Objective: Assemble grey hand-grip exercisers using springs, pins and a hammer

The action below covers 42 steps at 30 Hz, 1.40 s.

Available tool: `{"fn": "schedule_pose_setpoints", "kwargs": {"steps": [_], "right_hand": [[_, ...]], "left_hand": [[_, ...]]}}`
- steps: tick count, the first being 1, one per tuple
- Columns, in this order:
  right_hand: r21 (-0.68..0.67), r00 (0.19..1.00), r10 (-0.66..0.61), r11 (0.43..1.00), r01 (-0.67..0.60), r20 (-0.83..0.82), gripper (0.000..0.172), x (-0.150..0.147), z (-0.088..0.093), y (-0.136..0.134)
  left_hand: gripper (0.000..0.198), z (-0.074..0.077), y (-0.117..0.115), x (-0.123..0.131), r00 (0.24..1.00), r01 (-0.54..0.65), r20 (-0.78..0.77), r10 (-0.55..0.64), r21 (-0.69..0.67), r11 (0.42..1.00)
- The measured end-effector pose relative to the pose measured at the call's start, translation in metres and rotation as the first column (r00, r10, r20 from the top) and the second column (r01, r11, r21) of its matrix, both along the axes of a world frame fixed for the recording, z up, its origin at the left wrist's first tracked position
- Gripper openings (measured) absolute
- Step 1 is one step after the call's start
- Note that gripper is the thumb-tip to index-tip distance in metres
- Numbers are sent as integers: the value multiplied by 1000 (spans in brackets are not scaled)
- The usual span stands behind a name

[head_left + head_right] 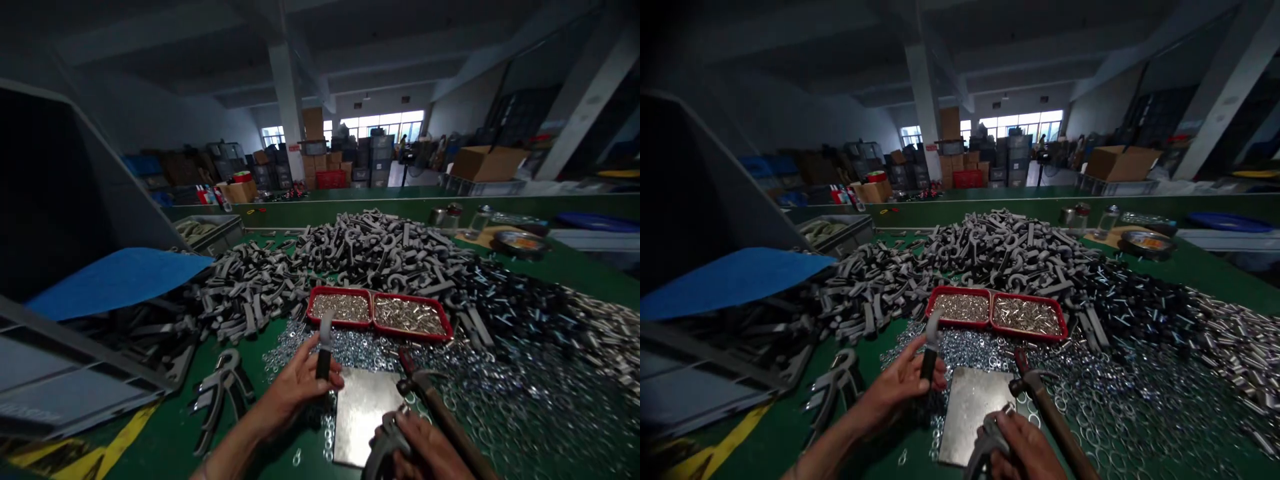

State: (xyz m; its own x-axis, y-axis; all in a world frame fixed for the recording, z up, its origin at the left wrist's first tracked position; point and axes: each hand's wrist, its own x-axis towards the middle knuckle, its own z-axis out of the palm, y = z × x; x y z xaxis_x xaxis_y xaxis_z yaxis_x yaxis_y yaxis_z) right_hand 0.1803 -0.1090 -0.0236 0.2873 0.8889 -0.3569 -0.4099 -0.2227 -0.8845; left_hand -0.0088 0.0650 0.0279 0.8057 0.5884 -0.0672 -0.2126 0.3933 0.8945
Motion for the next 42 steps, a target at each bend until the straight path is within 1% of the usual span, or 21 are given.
{"fn": "schedule_pose_setpoints", "kwargs": {"steps": [2, 3, 4, 5, 6, 7, 9, 12, 14, 16, 20, 22, 26, 28, 30, 31, 34, 36, 38, 40, 42], "right_hand": [[14, 995, 41, 999, -42, 86, 45, -2, 9, -3], [31, 982, 43, 998, -49, 185, 43, -3, 14, -5], [51, 948, 26, 998, -45, 317, 41, -4, 19, -6], [68, 890, 4, 997, -39, 457, 38, -5, 23, -7], [83, 814, -17, 996, -39, 580, 34, -7, 27, -8], [95, 736, -28, 994, -49, 677, 31, -9, 29, -8], [93, 609, -13, 991, -101, 793, 26, -13, 31, -9], [70, 499, 20, 985, -160, 866, 27, -18, 29, -10], [47, 455, 39, 984, -175, 890, 27, -18, 28, -9], [19, 421, 65, 981, -193, 905, 27, -17, 28, -8], [-51, 343, 129, 972, -228, 930, 30, -14, 31, -8], [-64, 337, 143, 970, -234, 931, 31, -12, 33, -9], [-31, 370, 111, 976, -216, 922, 32, -9, 30, -14], [-13, 374, 89, 980, -199, 923, 33, -8, 27, -17], [3, 383, 67, 984, -177, 921, 32, -9, 24, -19], [9, 391, 57, 986, -165, 919, 31, -9, 23, -20], [8, 413, 58, 988, -156, 909, 28, -12, 26, -19], [-11, 430, 91, 983, -185, 898, 26, -14, 29, -16], [-15, 453, 113, 977, -214, 884, 25, -16, 32, -14], [6, 480, 101, 976, -216, 872, 24, -17, 32, -13], [30, 514, 71, 982, -186, 855, 26, -19, 29, -13]], "left_hand": [[80, -17, -37, 3, 997, 46, 65, -38, -113, 993], [71, -24, -53, 6, 996, 54, 83, -41, -166, 985], [60, -29, -66, 9, 996, 42, 80, -26, -211, 977], [49, -32, -78, 12, 999, 12, 50, 1, -245, 970], [42, -34, -86, 15, 999, -31, -1, 32, -262, 965], [40, -35, -93, 17, 996, -71, -66, 57, -253, 965], [43, -35, -100, 21, 978, -111, -192, 80, -160, 981], [52, -30, -104, 24, 947, -58, -316, 56, 4, 998], [56, -26, -105, 25, 929, -36, -366, 51, 48, 998], [58, -24, -107, 27, 919, -22, -392, 43, 59, 998], [58, -24, -112, 32, 916, -18, -397, 47, 76, 997], [55, -27, -114, 34, 910, -24, -411, 54, 77, 997], [52, -34, -116, 35, 888, 5, -458, 35, 85, 996], [52, -35, -116, 34, 871, -27, -483, 82, 119, 993], [53, -34, -114, 33, 849, -76, -509, 139, 143, 987], [54, -32, -112, 33, 841, -84, -520, 147, 144, 986], [57, -26, -109, 35, 836, -48, -539, 106, 122, 991], [59, -24, -109, 37, 839, -13, -540, 71, 110, 994], [59, -25, -111, 37, 841, -14, -537, 70, 108, 994], [57, -30, -114, 36, 846, -69, -517, 132, 138, 988], [52, -38, -117, 33, 846, -147, -482, 228, 201, 969]]}}
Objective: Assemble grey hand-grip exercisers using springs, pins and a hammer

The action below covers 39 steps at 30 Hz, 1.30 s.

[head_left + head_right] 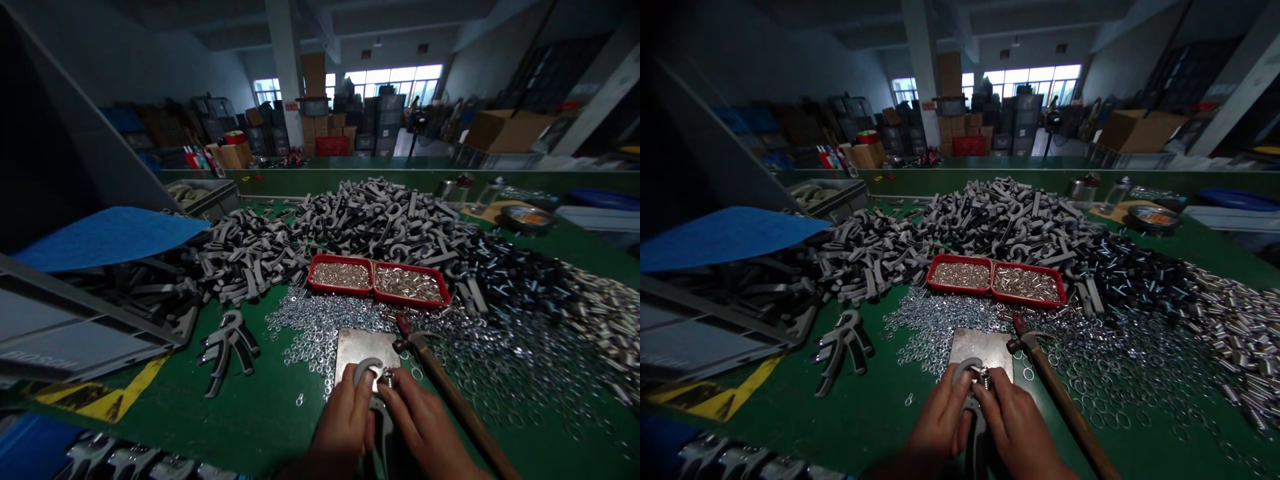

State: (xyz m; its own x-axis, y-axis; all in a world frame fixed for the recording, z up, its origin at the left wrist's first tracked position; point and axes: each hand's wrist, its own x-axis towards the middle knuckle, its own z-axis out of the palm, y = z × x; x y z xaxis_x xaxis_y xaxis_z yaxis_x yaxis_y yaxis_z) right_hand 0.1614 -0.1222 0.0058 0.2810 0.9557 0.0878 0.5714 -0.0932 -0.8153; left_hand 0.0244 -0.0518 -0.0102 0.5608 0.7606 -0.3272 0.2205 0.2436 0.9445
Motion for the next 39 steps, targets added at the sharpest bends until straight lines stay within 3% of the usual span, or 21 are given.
{"fn": "schedule_pose_setpoints", "kwargs": {"steps": [4, 6, 8, 11, 14, 17, 19, 22, 24, 27, 29, 32, 34, 39], "right_hand": [[-2, 996, -38, 999, 38, -84, 29, -4, -5, -1], [10, 995, -10, 1000, 11, -103, 30, -4, -5, -2], [10, 994, 20, 1000, -19, -107, 31, -2, -3, -4], [-37, 991, 46, 998, -51, -126, 32, 2, 0, -9], [-73, 985, 86, 992, -98, -150, 29, 1, -5, -10], [-105, 979, 82, 989, -103, -189, 29, -6, -14, -5], [-123, 981, 62, 989, -86, -184, 31, -5, -19, 5], [-112, 993, 94, 990, -86, 68, 27, 22, -18, 28], [-66, 938, 65, 997, -46, 340, 25, 58, -12, 47], [-1, 845, -53, 998, 63, 532, 20, 124, -2, 71], [-1, 806, -88, 994, 110, 586, 20, 160, 0, 86], [-18, 751, -99, 989, 146, 653, 20, 188, -2, 111], [-44, 728, -82, 987, 152, 680, 18, 191, -7, 129], [-114, 712, -29, 982, 153, 702, 17, 189, -18, 157]], "left_hand": [[45, -16, 1, -7, 999, -44, -9, 46, 159, 986], [45, -17, 5, -10, 994, 34, -108, -6, 261, 965], [47, -9, 13, -14, 965, 185, -237, -109, 329, 926], [50, 10, 23, -21, 877, 432, -374, -302, 337, 836], [57, 26, 29, -25, 764, 603, -489, -421, 311, 734], [59, 29, 36, -23, 691, 694, -557, -461, 333, 639], [60, 23, 47, -16, 688, 710, -563, -458, 391, 585], [60, 9, 69, 3, 675, 731, -612, -411, 482, 483], [55, 5, 83, 19, 629, 773, -710, -317, 526, 355], [46, 17, 100, 44, 555, 831, -818, -151, 545, 109], [40, 33, 112, 65, 565, 824, -820, -93, 567, 7], [26, 52, 137, 110, 607, 792, -792, -70, 609, -27], [22, 55, 156, 144, 618, 784, -784, -67, 620, -35], [16, 33, 185, 206, 614, 789, -788, -52, 614, 14]]}}
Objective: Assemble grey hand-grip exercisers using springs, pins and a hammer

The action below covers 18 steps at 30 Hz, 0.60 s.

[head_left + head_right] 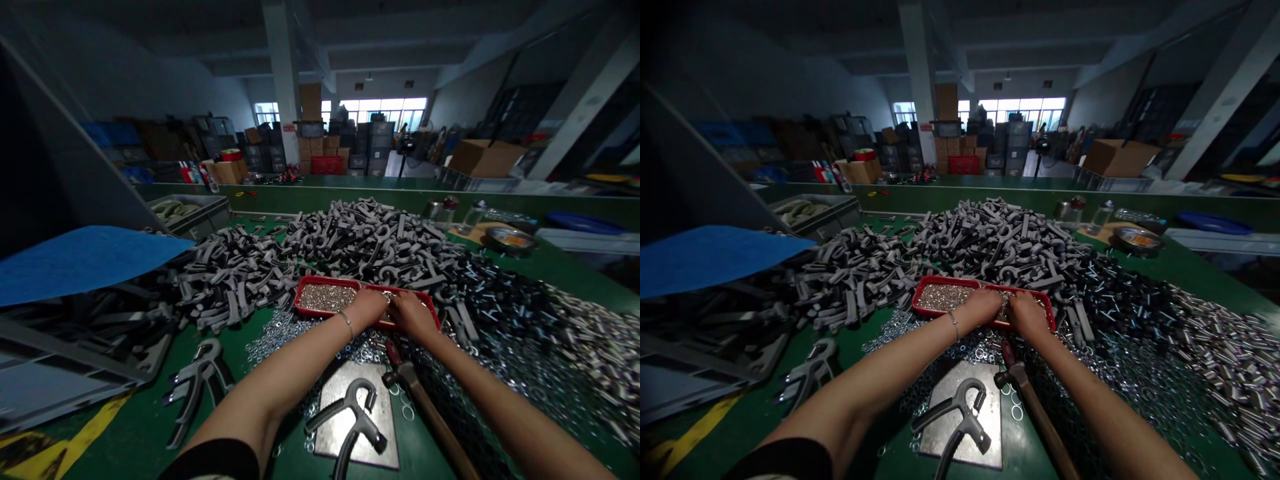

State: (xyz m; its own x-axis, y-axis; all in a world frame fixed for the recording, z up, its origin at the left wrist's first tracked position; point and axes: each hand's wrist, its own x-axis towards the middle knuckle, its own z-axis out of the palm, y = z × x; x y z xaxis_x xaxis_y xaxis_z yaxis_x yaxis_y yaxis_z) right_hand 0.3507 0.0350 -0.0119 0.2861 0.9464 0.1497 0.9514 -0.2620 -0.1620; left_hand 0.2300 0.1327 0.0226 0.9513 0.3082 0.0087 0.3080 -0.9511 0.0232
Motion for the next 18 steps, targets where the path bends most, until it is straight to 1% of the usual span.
{"fn": "schedule_pose_setpoints", "kwargs": {"steps": [3, 6, 9, 12, 14, 15, 18], "right_hand": [[-38, 1000, 3, 999, -4, -26, 15, 7, -5, 4], [-70, 998, 7, 998, -11, -64, 14, 13, -8, 6], [-64, 996, 17, 998, -23, -91, 10, 13, -8, 8], [-24, 993, 10, 1000, -13, -121, 8, 9, -7, 9], [23, 988, -5, 1000, 9, -153, 8, 8, -7, 9], [51, 985, -13, 998, 23, -174, 7, 8, -7, 8], [140, 966, -29, 988, 67, -258, 6, 12, -4, 4]], "left_hand": [[17, -17, 2, 7, 999, -30, 32, 32, -51, 998], [15, -26, 1, 3, 990, -71, 111, 86, -128, 989], [17, -28, 2, -2, 963, -134, 198, 182, -232, 963], [24, -23, 1, -12, 914, -164, 297, 275, -351, 922], [26, -20, -5, -28, 884, -143, 352, 307, -422, 895], [24, -20, -11, -41, 875, -124, 371, 312, -452, 884], [16, -24, -35, -92, 874, -56, 387, 295, -522, 851]]}}
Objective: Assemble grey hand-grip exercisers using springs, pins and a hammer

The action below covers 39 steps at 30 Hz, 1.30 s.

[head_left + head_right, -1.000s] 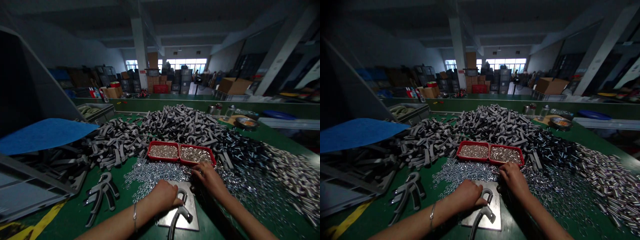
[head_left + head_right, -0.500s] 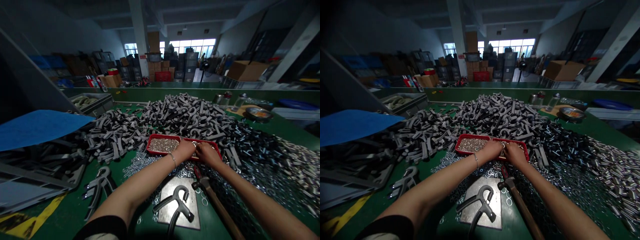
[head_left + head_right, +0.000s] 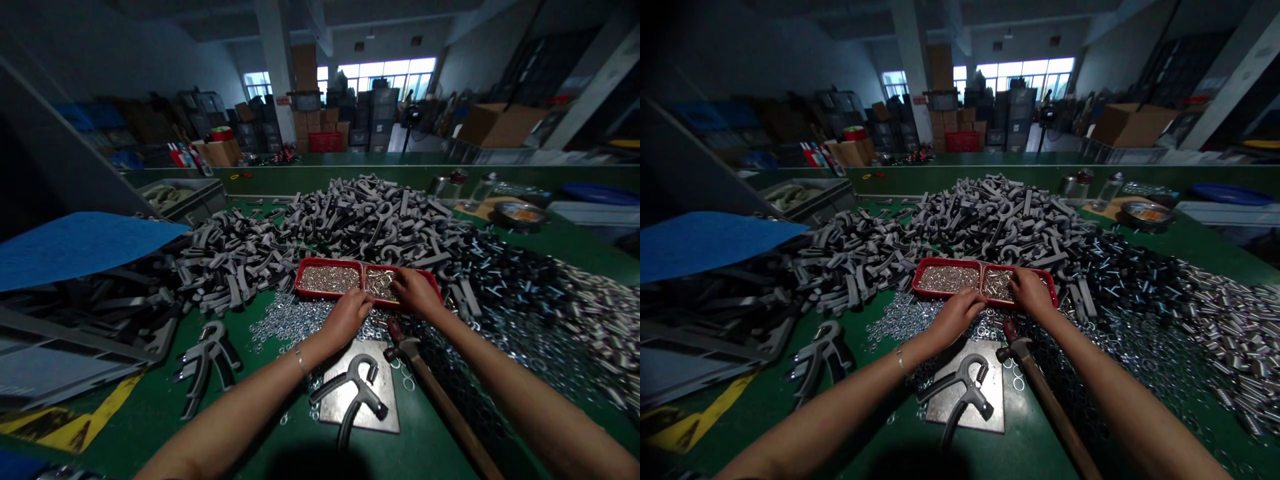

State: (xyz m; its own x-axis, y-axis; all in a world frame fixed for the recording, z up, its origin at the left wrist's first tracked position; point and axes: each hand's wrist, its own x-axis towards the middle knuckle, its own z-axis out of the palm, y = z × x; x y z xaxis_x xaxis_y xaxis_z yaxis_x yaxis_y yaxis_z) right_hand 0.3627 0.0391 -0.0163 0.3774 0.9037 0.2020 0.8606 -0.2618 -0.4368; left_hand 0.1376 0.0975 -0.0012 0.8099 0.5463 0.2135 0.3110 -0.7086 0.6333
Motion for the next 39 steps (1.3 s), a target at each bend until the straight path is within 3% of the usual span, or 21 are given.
{"fn": "schedule_pose_setpoints", "kwargs": {"steps": [2, 4, 7, 10, 13, 16, 18, 20, 25, 33, 37, 39], "right_hand": [[60, 997, -4, 998, 8, -72, 10, 0, 4, -7], [110, 987, 26, 994, -9, -156, 14, -7, 8, -18], [132, 948, 115, 988, -79, -296, 15, -33, 14, -43], [95, 883, 179, 984, -153, -434, 24, -67, 13, -75], [45, 829, 192, 979, -198, -526, 29, -93, 3, -104], [11, 819, 171, 980, -198, -548, 26, -105, -6, -120], [-8, 834, 160, 981, -193, -528, 24, -108, -8, -124], [-28, 862, 162, 979, -200, -480, 24, -111, -8, -123], [-101, 933, 174, 971, -216, -316, 22, -116, -10, -115], [-218, 972, 187, 952, -215, -139, 22, -118, -10, -109], [-255, 973, 226, 939, -231, -50, 21, -120, -8, -108], [-267, 967, 256, 932, -247, -1, 19, -122, -9, -108]], "left_hand": [[14, -8, -20, -37, 1000, 26, -9, -26, -83, 996], [11, -18, -40, -68, 999, 3, -32, -12, -256, 967], [11, -31, -60, -90, 998, -55, -25, 49, -362, 931], [13, -36, -70, -89, 997, -83, -10, 83, -212, 974], [11, -34, -74, -84, 990, -92, -105, 89, -24, 995], [9, -34, -77, -81, 974, 50, -228, 0, 214, 975], [10, -35, -78, -79, 953, 184, -290, -85, 337, 923], [12, -35, -78, -78, 941, 243, -317, -122, 375, 895], [16, -37, -72, -77, 951, 219, -286, -121, 341, 914], [19, -38, -74, -81, 934, 299, -310, -177, 412, 861], [27, -38, -89, -90, 914, 329, -361, -186, 392, 859], [41, -38, -101, -96, 917, 288, -374, -140, 378, 880]]}}
